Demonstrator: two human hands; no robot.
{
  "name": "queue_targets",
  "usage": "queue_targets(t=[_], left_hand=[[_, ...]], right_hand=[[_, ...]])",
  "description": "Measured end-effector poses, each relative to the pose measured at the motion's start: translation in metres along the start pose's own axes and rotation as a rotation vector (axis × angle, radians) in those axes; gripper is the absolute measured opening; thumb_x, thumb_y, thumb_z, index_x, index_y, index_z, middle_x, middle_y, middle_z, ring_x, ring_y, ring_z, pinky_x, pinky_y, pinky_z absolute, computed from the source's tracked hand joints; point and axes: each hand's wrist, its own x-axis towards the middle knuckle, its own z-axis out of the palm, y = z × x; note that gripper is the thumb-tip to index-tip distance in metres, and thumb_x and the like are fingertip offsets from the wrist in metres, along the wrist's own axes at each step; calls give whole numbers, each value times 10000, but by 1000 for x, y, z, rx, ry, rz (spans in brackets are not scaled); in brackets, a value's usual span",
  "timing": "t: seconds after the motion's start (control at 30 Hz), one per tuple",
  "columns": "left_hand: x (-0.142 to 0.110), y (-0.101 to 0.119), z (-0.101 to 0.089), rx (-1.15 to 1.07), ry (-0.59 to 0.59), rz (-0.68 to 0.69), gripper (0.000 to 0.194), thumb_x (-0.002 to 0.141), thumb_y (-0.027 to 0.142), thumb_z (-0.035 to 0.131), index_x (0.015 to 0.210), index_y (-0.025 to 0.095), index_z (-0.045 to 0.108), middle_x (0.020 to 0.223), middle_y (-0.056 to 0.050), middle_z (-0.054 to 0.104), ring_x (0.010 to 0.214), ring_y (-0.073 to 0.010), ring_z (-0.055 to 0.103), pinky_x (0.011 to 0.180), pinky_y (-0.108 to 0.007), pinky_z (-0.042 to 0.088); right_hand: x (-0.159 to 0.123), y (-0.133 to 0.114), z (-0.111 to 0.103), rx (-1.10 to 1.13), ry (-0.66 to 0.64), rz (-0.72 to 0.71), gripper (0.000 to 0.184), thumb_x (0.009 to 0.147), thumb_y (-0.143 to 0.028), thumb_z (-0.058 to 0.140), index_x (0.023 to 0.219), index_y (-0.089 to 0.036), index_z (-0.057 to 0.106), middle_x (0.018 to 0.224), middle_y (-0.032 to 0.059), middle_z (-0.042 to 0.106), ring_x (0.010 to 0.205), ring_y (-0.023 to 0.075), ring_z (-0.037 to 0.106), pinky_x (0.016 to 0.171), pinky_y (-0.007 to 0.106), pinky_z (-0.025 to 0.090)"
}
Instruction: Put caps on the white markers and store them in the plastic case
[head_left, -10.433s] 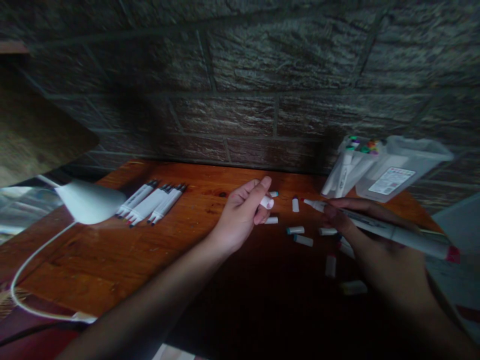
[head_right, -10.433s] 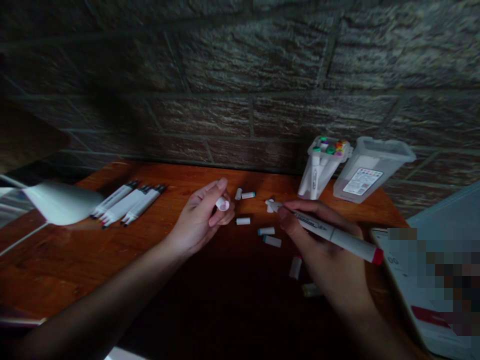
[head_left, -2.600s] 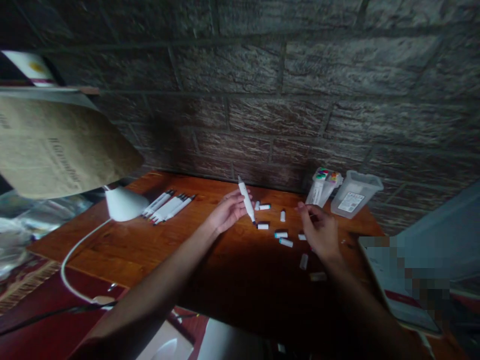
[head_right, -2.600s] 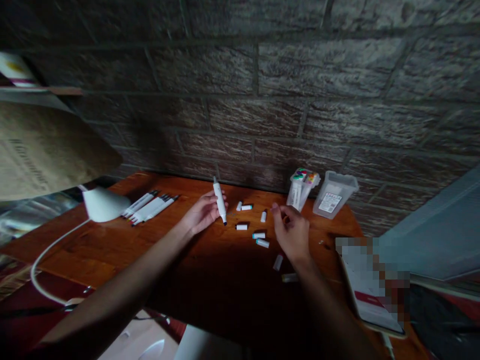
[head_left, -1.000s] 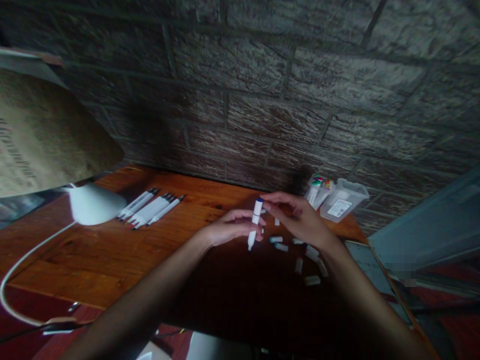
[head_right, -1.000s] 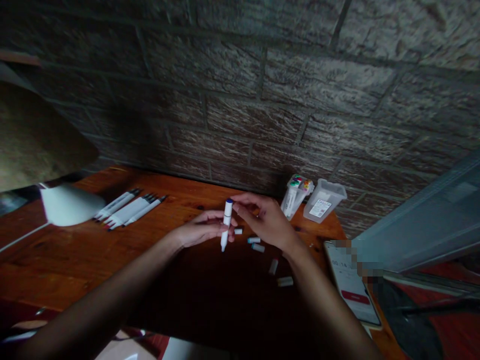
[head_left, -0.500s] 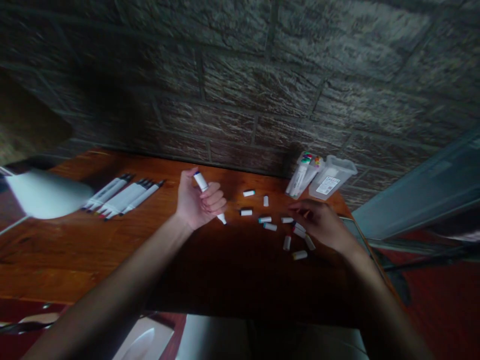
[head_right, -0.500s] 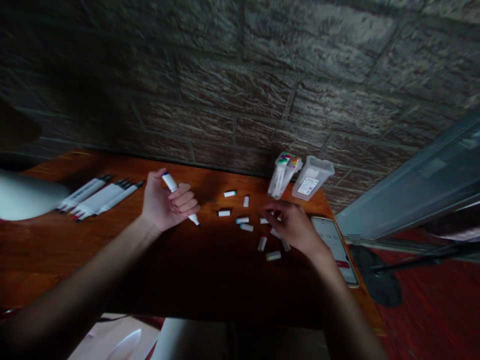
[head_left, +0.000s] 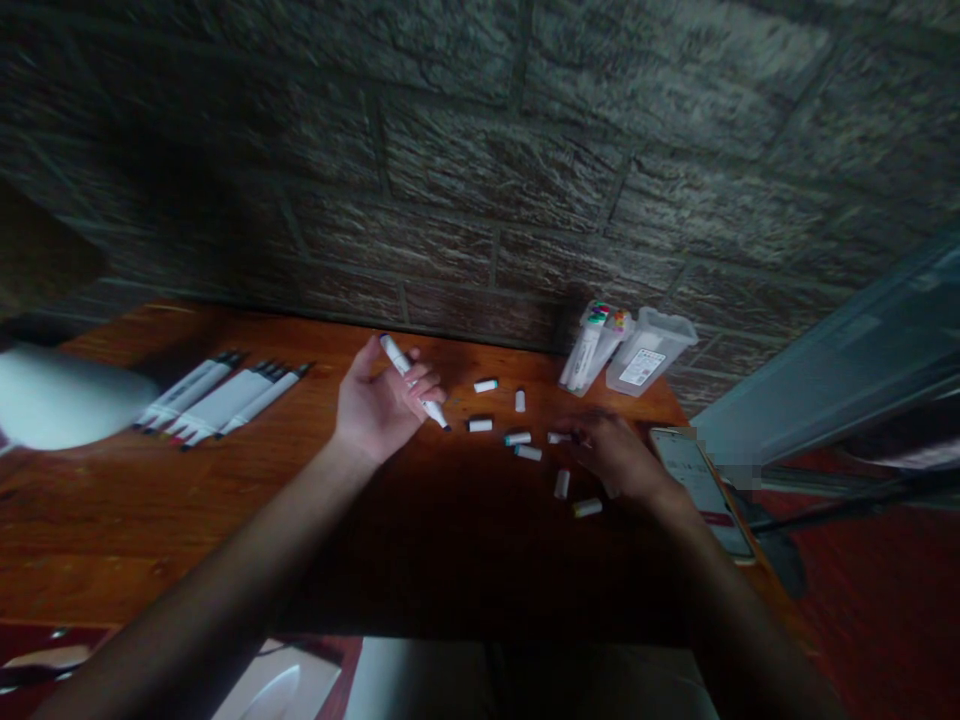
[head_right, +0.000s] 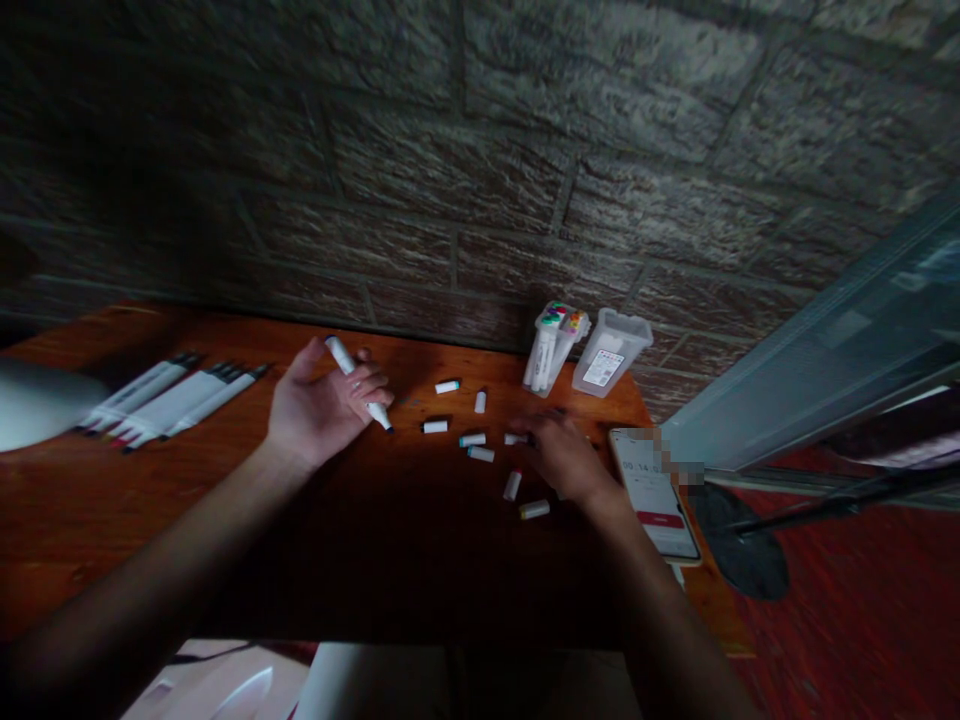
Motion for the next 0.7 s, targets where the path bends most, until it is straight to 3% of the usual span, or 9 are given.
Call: queue_targets(t=[0.13, 0.23, 0.33, 0.4, 0.47, 0.57, 0.63, 0.7], left_hand=[[4, -6, 2, 44, 65, 58, 351, 989, 197, 341, 798, 127, 627, 665, -38, 587, 595, -135, 588, 640, -284, 542], [5, -10, 2, 118, 123, 56, 278, 962, 107, 424, 820, 129, 661, 869, -80, 724, 822, -164, 695, 831, -306, 576], [4, -15, 2, 209, 53, 71, 215, 950, 85, 506, 846, 136, 688, 1181, -96, 729, 1018, -155, 699, 952, -273, 544], [1, -18, 1, 264, -13, 80, 185, 939, 77, 543, 862, 137, 700, 1280, -98, 694, 1100, -158, 682, 988, -268, 529], [0, -20, 0, 302, -52, 80, 153, 923, 71, 578, 876, 138, 708, 1275, -105, 697, 1142, -180, 673, 1016, -302, 523], [0, -22, -2, 338, -47, 102, 106, 876, 57, 646, 866, 137, 715, 1063, -85, 769, 1049, -184, 714, 1007, -331, 538], [2, -23, -4, 349, -16, 129, 101, 839, 48, 687, 866, 139, 722, 912, -51, 780, 953, -166, 736, 962, -314, 565], [4, -23, -6, 354, 17, 160, 133, 803, 33, 714, 870, 148, 728, 887, -30, 779, 904, -146, 739, 898, -275, 588]], right_hand=[[-2, 4, 4, 163, 43, -17, 245, 872, -244, 657, 1109, -246, 720, 1106, 56, 758, 967, 218, 718, 873, 374, 558], [-6, -5, 2, 229, 108, -65, 182, 880, -266, 650, 1050, -236, 708, 1143, 68, 744, 1021, 223, 709, 916, 392, 548], [-10, -21, -2, 305, 155, -142, 211, 896, -280, 642, 1101, -239, 658, 1193, 76, 719, 1055, 216, 700, 932, 380, 548], [-12, -30, -3, 327, 172, -164, 239, 897, -278, 644, 1133, -247, 630, 1161, 65, 725, 1006, 203, 713, 902, 361, 561], [-11, -32, -1, 295, 191, -140, 240, 889, -270, 652, 1128, -247, 627, 1072, 45, 744, 923, 192, 726, 847, 340, 574], [-7, -25, 6, 159, 206, -59, 211, 862, -216, 668, 1074, -225, 666, 990, 46, 754, 909, 209, 726, 845, 351, 565], [-6, -18, 9, 77, 182, -5, 194, 840, -195, 683, 1032, -215, 702, 1005, 62, 756, 929, 226, 721, 862, 369, 556], [-8, -12, 6, 42, 158, 33, 204, 830, -224, 700, 1032, -221, 725, 1011, 63, 759, 902, 230, 721, 841, 368, 557]])
